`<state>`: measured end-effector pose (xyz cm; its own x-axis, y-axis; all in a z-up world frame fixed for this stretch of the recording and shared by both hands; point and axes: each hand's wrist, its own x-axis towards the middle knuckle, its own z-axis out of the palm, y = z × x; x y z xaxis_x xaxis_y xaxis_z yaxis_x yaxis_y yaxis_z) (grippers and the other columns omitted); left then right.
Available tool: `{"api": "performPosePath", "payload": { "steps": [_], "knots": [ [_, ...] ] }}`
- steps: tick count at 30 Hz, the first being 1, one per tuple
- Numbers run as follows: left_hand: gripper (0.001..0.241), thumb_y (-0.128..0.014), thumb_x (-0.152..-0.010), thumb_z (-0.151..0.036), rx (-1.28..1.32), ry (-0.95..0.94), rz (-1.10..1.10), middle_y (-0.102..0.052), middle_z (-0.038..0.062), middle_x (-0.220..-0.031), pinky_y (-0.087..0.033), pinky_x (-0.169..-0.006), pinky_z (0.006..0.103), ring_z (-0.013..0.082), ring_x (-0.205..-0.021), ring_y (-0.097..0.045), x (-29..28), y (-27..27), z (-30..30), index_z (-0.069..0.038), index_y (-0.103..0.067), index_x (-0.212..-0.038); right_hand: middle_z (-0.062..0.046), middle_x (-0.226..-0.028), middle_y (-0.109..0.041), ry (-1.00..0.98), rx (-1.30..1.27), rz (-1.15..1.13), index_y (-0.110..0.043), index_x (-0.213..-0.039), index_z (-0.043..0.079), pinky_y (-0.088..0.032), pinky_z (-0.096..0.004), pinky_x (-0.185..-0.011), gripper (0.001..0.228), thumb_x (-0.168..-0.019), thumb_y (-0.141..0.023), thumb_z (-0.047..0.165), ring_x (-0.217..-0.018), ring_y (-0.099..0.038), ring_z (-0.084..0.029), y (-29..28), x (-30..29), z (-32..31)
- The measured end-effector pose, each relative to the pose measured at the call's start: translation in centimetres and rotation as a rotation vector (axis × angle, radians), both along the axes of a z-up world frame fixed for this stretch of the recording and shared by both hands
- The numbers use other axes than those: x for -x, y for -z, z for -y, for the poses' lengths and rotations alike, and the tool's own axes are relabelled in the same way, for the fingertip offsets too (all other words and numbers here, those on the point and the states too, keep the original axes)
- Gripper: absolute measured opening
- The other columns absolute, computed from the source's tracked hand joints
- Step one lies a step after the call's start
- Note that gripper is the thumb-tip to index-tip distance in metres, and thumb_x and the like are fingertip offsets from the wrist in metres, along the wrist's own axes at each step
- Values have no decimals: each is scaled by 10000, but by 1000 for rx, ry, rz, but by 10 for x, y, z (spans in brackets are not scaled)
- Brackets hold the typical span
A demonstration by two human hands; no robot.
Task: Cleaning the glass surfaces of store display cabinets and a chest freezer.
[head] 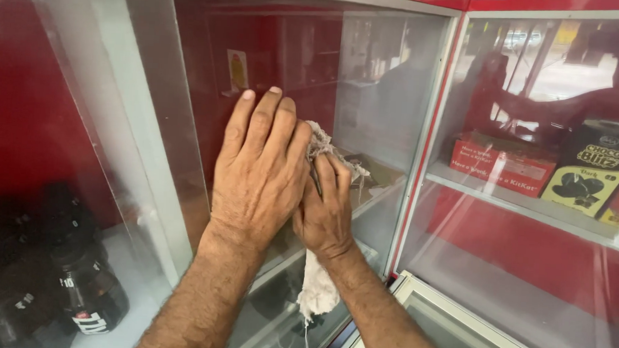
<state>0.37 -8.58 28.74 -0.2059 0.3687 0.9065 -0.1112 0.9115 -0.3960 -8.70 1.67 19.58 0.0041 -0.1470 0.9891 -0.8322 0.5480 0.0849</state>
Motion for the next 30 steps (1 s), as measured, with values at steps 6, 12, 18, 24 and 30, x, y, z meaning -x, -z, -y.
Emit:
{"api": "performPosePath", "payload": {
  "steps": [6, 12, 18, 24, 30],
  "knots": [
    [332, -604, -1030, -290, -55, -26, 1, -583, 136, -1445, -199, -1317, 536, 309, -1502, -394, -15, -5, 3, -64, -694, -1256, -193, -1379, -494, 68, -29, -49, -644, -1361, -7, -474, -449, -1049, 426, -1032, -694, 260, -1196, -458, -327, -13, -2, 2],
    [358, -580, -1031, -287, -49, -42, 1, -563, 146, -1481, -190, -1319, 529, 309, -1509, -381, -12, -3, 4, -61, -694, -1284, -107, -1424, -548, 145, -114, -145, -675, -1278, 31, -416, -464, -1050, 426, -1015, -685, 366, -1310, -475, -288, -16, -12, 10],
    [484, -579, -1020, -307, -61, -86, 15, -554, 133, -1503, -188, -1321, 518, 302, -1515, -376, -11, -3, 4, -48, -640, -1425, -115, -1526, -505, -89, 47, -21, -511, -1467, 59, -336, -501, -1263, 581, -1080, -593, 484, -1480, -386, -299, -22, -13, 32],
    [670, -578, -998, -410, -57, -52, 65, -494, 160, -1539, -174, -1293, 553, 327, -1508, -338, -16, -6, 0, -107, -498, -1590, -178, -1691, -356, -230, 1, 208, -320, -1616, 57, -71, -589, -1400, 720, -1097, -394, 549, -1639, -279, -326, -47, -19, 24],
    [711, -542, -1007, -490, -27, -144, 127, -399, 138, -1647, -147, -1294, 557, 283, -1566, -247, -15, -6, -1, -104, -478, -1601, -223, -1720, -267, -106, 285, 375, -222, -1644, -1, -77, -594, -1367, 663, -1147, -289, 433, -1636, -219, -378, 7, 7, 27]
  ]
}}
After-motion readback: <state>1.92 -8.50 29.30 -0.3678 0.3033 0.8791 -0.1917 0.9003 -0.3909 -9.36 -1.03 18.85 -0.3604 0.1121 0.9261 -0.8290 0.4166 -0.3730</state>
